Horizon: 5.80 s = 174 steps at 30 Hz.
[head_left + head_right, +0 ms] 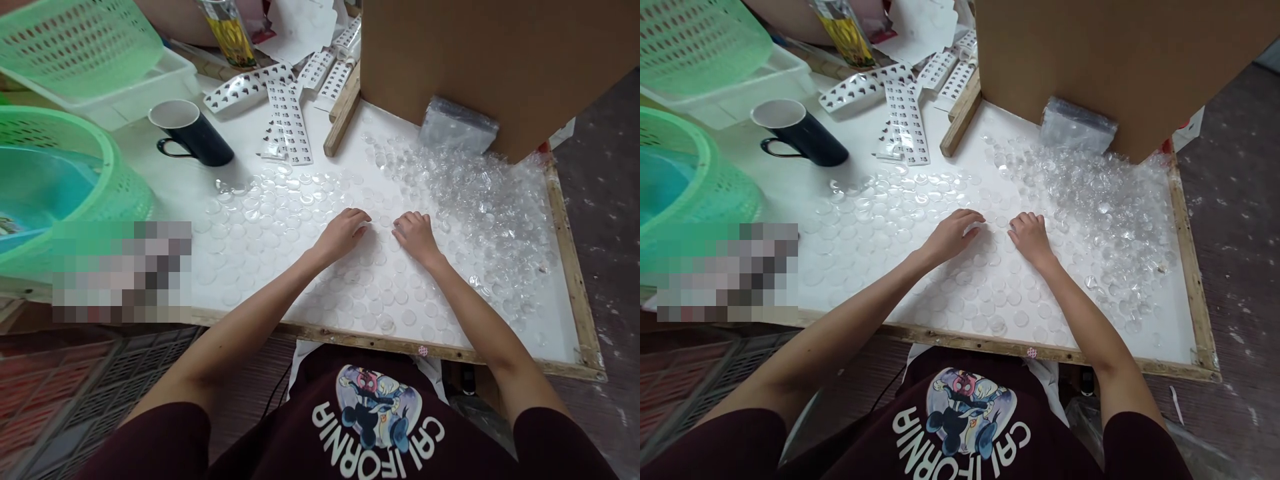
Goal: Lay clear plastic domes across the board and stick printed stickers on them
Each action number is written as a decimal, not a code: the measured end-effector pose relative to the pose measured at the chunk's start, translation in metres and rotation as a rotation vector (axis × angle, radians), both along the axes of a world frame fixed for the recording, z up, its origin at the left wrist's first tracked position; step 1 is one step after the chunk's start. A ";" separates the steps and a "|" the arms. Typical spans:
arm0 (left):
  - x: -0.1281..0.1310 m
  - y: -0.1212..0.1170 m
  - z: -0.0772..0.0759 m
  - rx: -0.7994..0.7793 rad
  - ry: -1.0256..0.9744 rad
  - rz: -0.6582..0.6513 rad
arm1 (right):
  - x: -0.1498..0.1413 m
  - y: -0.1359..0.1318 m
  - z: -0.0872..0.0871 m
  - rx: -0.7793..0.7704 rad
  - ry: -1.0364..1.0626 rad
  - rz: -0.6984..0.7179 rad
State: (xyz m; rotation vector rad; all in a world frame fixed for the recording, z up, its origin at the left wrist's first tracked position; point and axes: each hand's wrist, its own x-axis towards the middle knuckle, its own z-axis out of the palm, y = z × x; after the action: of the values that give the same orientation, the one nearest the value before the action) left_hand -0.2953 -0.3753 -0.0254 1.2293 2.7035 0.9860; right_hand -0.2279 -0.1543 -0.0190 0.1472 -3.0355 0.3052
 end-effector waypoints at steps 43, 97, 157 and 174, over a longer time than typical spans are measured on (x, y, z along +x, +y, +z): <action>-0.060 0.114 0.002 -0.110 0.122 -0.257 | 0.004 0.068 -0.002 -0.738 -0.012 -0.370; 0.084 0.180 0.004 -0.122 -0.216 -0.526 | 0.187 0.098 -0.005 -0.387 0.045 -0.510; 0.127 0.126 -0.015 -0.112 0.152 -0.635 | 0.153 0.110 0.006 -0.099 0.098 -0.477; 0.123 0.098 -0.013 -0.048 0.096 -0.579 | 0.136 0.096 -0.001 -0.066 0.006 -0.304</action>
State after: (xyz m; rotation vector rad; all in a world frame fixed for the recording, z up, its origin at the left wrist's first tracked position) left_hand -0.1724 -0.2770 -0.0387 1.9238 2.1816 0.7869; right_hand -0.0914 -0.0582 -0.0201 -0.3138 -2.9761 0.3756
